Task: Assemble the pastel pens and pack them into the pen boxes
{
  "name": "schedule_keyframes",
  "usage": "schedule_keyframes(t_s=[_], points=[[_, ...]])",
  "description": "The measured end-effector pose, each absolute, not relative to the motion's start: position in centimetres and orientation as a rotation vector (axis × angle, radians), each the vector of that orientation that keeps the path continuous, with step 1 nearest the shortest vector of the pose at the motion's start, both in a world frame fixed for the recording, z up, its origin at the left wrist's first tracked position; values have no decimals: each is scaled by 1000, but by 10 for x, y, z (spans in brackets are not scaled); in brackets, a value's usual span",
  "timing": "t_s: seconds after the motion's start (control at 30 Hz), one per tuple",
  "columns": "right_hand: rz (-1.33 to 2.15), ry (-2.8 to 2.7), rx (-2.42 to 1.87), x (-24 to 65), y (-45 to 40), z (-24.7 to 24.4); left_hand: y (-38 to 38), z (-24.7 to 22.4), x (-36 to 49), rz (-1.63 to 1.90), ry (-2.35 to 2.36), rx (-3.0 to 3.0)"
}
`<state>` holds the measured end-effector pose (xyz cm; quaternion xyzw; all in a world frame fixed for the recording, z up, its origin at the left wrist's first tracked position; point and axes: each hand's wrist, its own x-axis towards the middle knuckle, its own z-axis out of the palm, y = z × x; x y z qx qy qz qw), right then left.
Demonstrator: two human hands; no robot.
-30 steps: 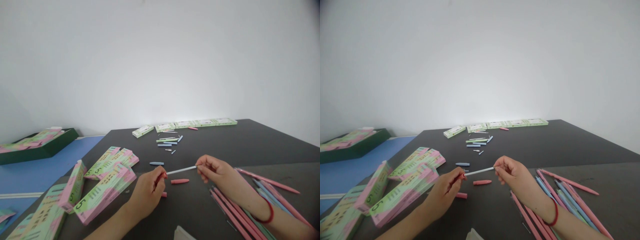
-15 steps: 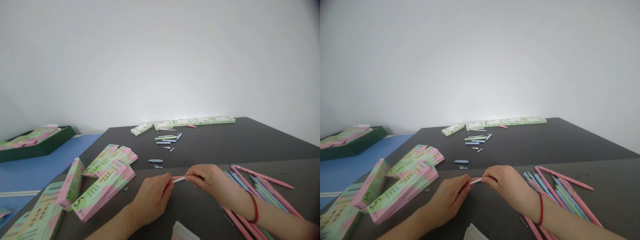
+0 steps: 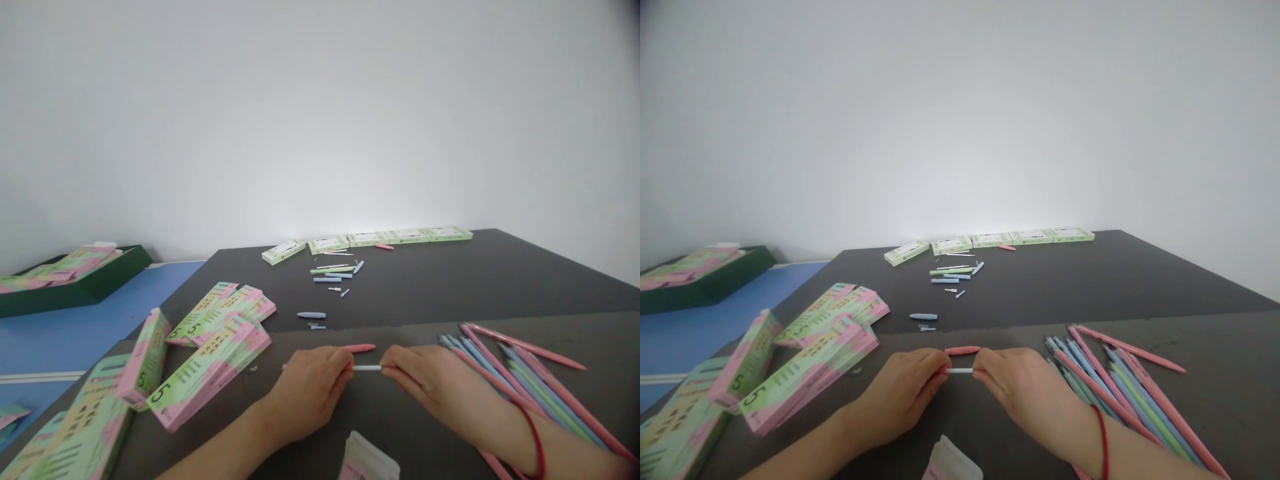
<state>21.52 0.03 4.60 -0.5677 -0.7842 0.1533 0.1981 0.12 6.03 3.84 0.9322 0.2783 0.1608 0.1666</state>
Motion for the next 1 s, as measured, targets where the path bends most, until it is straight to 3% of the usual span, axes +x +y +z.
schedule_keyframes(t_s=[0.27,0.47,0.77,1.0], points=[[591,-2130,-1543,207,2,51,60,42,1,361,790,2784],[1074,-1898,-1410,227,28,53,68,44,-4,455,897,2700],[127,-2569,-1391,206,63,22,76,37,-8,505,959,2589],[108,-2499,-1396,209,58,25,75,33,-8,516,963,2486]])
